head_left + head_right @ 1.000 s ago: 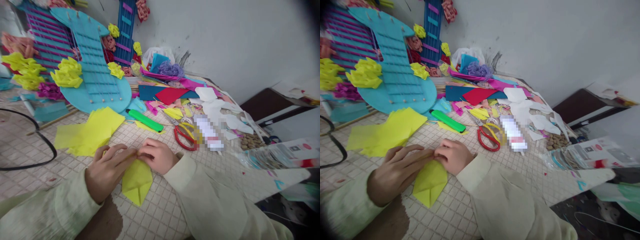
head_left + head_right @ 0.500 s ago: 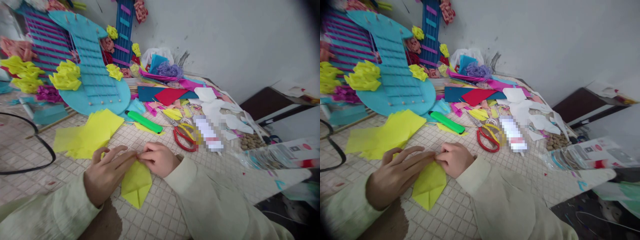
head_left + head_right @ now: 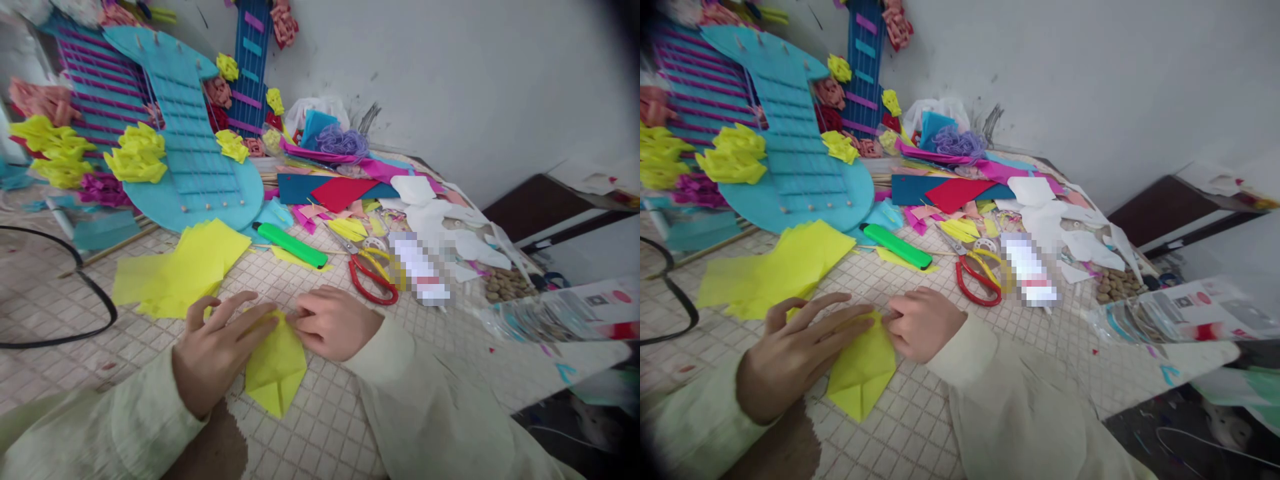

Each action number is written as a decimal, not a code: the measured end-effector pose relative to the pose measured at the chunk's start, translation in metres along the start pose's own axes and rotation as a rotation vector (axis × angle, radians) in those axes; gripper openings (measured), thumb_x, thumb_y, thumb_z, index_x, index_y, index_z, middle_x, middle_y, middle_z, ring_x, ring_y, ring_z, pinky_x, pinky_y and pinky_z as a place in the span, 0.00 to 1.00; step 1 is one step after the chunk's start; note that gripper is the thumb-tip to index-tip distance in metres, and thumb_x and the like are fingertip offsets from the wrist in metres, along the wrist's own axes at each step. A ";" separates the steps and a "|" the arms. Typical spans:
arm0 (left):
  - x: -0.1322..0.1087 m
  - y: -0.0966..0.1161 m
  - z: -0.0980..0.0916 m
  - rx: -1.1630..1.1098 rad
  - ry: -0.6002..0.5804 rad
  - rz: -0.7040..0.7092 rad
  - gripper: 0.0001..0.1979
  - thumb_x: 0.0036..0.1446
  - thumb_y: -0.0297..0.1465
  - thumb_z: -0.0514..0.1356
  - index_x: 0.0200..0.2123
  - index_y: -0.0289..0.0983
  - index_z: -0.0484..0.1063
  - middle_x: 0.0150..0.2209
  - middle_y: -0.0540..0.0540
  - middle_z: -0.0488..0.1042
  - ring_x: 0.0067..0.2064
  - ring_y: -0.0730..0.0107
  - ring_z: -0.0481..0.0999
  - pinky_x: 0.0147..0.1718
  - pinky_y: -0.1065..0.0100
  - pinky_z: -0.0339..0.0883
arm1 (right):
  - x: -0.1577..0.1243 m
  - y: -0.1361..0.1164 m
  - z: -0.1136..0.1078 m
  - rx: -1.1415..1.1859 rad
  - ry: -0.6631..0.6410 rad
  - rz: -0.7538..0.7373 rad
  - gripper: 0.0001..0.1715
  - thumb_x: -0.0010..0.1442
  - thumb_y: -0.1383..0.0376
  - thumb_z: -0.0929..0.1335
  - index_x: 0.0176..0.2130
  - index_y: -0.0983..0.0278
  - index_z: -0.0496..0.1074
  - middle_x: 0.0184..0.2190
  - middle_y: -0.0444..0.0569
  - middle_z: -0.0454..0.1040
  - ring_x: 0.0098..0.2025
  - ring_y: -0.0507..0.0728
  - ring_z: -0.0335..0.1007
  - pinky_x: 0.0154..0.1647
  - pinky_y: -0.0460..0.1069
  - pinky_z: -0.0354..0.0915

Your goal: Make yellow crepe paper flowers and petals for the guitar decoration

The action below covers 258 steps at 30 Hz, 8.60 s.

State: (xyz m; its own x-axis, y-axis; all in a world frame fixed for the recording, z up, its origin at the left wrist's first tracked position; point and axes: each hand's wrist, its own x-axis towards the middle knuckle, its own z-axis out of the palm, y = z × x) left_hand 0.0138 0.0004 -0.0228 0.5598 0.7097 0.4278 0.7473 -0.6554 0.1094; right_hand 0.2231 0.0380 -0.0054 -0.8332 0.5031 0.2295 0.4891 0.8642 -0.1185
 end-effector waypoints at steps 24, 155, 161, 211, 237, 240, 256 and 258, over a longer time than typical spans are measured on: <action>-0.005 -0.012 0.016 -0.091 0.102 0.026 0.18 0.56 0.26 0.47 0.45 0.46 0.70 0.47 0.46 0.74 0.48 0.55 0.67 0.42 0.54 0.53 | 0.016 -0.006 0.015 0.427 0.063 0.539 0.15 0.53 0.64 0.67 0.42 0.63 0.73 0.26 0.44 0.74 0.26 0.50 0.65 0.28 0.44 0.58; -0.001 -0.021 0.006 -0.303 -0.061 -0.027 0.15 0.59 0.29 0.50 0.46 0.42 0.70 0.50 0.46 0.71 0.51 0.58 0.67 0.46 0.55 0.62 | 0.021 -0.006 0.026 0.381 0.258 0.475 0.10 0.54 0.70 0.66 0.34 0.64 0.77 0.32 0.47 0.72 0.32 0.51 0.68 0.34 0.45 0.64; -0.002 -0.021 0.006 -0.305 -0.069 -0.036 0.15 0.59 0.28 0.50 0.46 0.43 0.70 0.50 0.46 0.71 0.52 0.58 0.66 0.46 0.54 0.62 | 0.021 -0.005 0.026 0.379 0.265 0.474 0.10 0.55 0.70 0.65 0.34 0.63 0.77 0.32 0.47 0.72 0.32 0.51 0.68 0.34 0.46 0.64; -0.002 -0.014 0.008 -0.211 -0.023 -0.069 0.16 0.57 0.28 0.49 0.46 0.45 0.69 0.48 0.42 0.66 0.49 0.50 0.64 0.43 0.47 0.61 | 0.033 -0.009 0.030 0.381 0.273 0.517 0.04 0.54 0.65 0.68 0.29 0.63 0.75 0.30 0.45 0.70 0.30 0.50 0.65 0.30 0.44 0.60; 0.001 -0.010 0.002 -0.034 -0.005 0.025 0.13 0.57 0.26 0.49 0.42 0.40 0.71 0.47 0.44 0.73 0.46 0.49 0.67 0.41 0.46 0.60 | 0.033 -0.009 0.029 0.366 0.225 0.536 0.06 0.54 0.64 0.68 0.30 0.62 0.76 0.30 0.44 0.68 0.30 0.49 0.63 0.31 0.45 0.59; 0.003 -0.008 0.000 0.011 -0.003 0.030 0.13 0.57 0.25 0.49 0.41 0.40 0.71 0.46 0.44 0.74 0.45 0.49 0.68 0.40 0.46 0.60 | 0.033 -0.009 0.029 0.364 0.223 0.528 0.07 0.55 0.63 0.67 0.30 0.62 0.76 0.30 0.44 0.68 0.30 0.49 0.63 0.31 0.45 0.59; 0.001 -0.004 0.002 0.077 0.069 0.031 0.13 0.57 0.26 0.49 0.39 0.39 0.72 0.42 0.46 0.76 0.42 0.48 0.69 0.38 0.47 0.59 | 0.032 -0.011 0.025 0.433 0.229 0.524 0.09 0.52 0.70 0.65 0.32 0.64 0.76 0.31 0.45 0.70 0.27 0.49 0.64 0.30 0.45 0.60; 0.001 -0.004 0.001 0.087 0.067 0.033 0.12 0.57 0.25 0.50 0.38 0.40 0.72 0.42 0.46 0.76 0.42 0.48 0.70 0.37 0.47 0.59 | 0.032 -0.010 0.025 0.437 0.230 0.520 0.09 0.53 0.70 0.65 0.32 0.64 0.76 0.31 0.45 0.70 0.28 0.49 0.64 0.30 0.45 0.60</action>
State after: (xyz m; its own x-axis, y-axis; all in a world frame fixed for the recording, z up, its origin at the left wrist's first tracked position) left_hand 0.0119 0.0040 -0.0239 0.5618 0.6673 0.4889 0.7586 -0.6513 0.0172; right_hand 0.1854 0.0452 -0.0207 -0.4209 0.8774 0.2302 0.6199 0.4635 -0.6331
